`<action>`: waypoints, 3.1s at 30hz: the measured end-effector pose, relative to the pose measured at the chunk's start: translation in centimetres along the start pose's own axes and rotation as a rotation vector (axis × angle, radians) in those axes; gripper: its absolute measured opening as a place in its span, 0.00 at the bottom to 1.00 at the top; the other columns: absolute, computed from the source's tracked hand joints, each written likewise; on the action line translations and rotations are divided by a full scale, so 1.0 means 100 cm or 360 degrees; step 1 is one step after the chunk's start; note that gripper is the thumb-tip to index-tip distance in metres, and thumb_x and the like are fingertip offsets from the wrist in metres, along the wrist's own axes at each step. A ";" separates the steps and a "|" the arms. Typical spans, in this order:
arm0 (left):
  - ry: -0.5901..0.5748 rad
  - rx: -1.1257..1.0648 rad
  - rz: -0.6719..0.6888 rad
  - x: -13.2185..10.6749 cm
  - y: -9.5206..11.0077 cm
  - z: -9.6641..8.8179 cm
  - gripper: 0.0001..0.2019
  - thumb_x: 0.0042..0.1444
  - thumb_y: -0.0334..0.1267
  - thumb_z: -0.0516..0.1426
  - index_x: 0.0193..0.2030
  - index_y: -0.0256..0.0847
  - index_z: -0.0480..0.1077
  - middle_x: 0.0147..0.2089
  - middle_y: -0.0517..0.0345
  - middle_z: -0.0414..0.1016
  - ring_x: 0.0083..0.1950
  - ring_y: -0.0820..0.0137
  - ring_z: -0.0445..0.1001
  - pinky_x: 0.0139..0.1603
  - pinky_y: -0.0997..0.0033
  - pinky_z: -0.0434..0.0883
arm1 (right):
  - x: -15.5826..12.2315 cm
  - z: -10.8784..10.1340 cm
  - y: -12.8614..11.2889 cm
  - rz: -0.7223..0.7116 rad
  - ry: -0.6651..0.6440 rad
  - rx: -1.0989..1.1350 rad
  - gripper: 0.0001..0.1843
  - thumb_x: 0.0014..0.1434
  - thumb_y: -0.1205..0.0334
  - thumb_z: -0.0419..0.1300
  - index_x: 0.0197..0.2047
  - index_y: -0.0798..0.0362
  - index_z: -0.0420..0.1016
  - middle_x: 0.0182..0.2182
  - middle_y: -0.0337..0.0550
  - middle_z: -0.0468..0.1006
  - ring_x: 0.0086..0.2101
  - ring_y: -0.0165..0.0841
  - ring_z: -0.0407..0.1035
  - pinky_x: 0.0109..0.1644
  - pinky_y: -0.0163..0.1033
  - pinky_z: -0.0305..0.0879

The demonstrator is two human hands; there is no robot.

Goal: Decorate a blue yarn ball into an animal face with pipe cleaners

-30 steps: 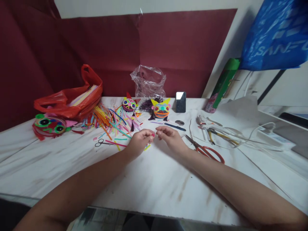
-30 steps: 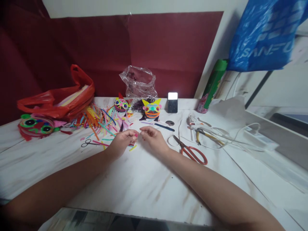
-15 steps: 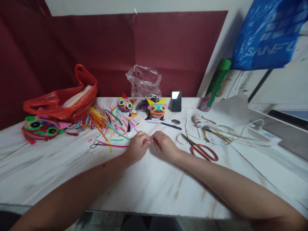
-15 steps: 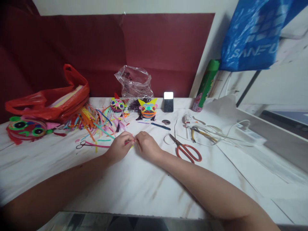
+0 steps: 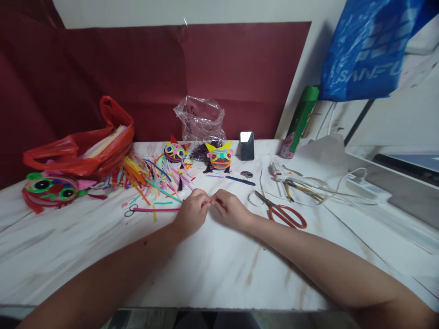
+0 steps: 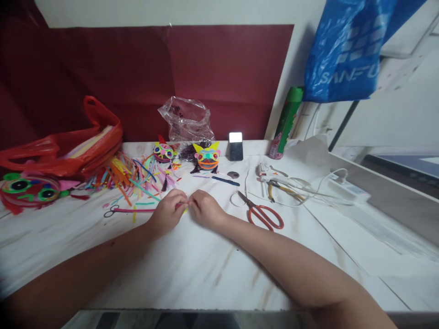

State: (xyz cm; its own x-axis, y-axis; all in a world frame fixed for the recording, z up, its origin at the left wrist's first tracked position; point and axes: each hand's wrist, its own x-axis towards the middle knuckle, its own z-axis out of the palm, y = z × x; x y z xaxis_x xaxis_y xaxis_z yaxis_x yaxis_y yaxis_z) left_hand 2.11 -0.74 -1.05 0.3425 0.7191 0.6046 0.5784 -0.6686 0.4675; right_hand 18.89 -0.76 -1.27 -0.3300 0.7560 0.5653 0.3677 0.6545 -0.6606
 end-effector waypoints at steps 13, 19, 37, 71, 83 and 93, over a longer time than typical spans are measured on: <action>0.0085 -0.0190 -0.0156 0.005 0.005 -0.002 0.05 0.52 0.31 0.56 0.26 0.39 0.68 0.35 0.56 0.72 0.38 0.70 0.72 0.41 0.70 0.70 | 0.002 0.001 -0.003 0.0374 0.0105 0.0583 0.09 0.53 0.55 0.61 0.28 0.52 0.72 0.22 0.36 0.71 0.25 0.30 0.62 0.31 0.36 0.59; -0.0047 -0.0101 0.0003 0.004 0.002 -0.002 0.06 0.52 0.28 0.54 0.26 0.39 0.68 0.36 0.55 0.71 0.41 0.69 0.72 0.45 0.68 0.70 | 0.000 -0.004 -0.005 0.0162 0.0131 0.0235 0.05 0.51 0.62 0.62 0.24 0.50 0.72 0.22 0.38 0.71 0.26 0.31 0.62 0.33 0.38 0.58; -0.0248 0.0198 0.0115 0.003 0.003 -0.003 0.06 0.56 0.28 0.51 0.30 0.39 0.66 0.39 0.51 0.71 0.43 0.66 0.71 0.47 0.65 0.68 | -0.001 -0.009 -0.004 0.0057 -0.0076 -0.0061 0.05 0.50 0.70 0.59 0.25 0.52 0.71 0.24 0.39 0.70 0.26 0.31 0.62 0.34 0.38 0.58; -0.0067 -0.0176 -0.0130 0.005 -0.003 0.005 0.05 0.54 0.29 0.55 0.28 0.39 0.67 0.32 0.59 0.69 0.36 0.71 0.70 0.39 0.70 0.67 | -0.004 0.000 0.006 0.0277 0.0063 0.0223 0.11 0.59 0.54 0.55 0.31 0.52 0.67 0.23 0.37 0.67 0.25 0.30 0.61 0.30 0.36 0.59; 0.0049 -0.0188 0.0074 0.006 -0.005 0.000 0.07 0.51 0.25 0.52 0.27 0.40 0.63 0.32 0.57 0.68 0.37 0.70 0.70 0.40 0.69 0.67 | -0.001 0.001 0.005 0.0436 -0.0014 0.0506 0.13 0.52 0.51 0.62 0.32 0.53 0.72 0.26 0.40 0.73 0.28 0.31 0.65 0.34 0.38 0.62; -0.0095 0.0082 0.0003 0.005 0.002 -0.005 0.06 0.56 0.30 0.52 0.28 0.40 0.64 0.32 0.57 0.70 0.38 0.67 0.69 0.41 0.66 0.66 | -0.001 0.000 0.000 0.0152 0.0046 0.0120 0.07 0.58 0.60 0.56 0.30 0.52 0.67 0.25 0.39 0.70 0.27 0.30 0.63 0.31 0.36 0.60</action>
State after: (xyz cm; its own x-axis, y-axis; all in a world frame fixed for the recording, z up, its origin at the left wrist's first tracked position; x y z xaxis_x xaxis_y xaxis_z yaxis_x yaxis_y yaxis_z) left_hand 2.05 -0.62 -0.34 0.3865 0.7289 0.5651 0.6146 -0.6604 0.4314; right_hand 18.92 -0.83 -1.29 -0.2708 0.8155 0.5114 0.3292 0.5777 -0.7469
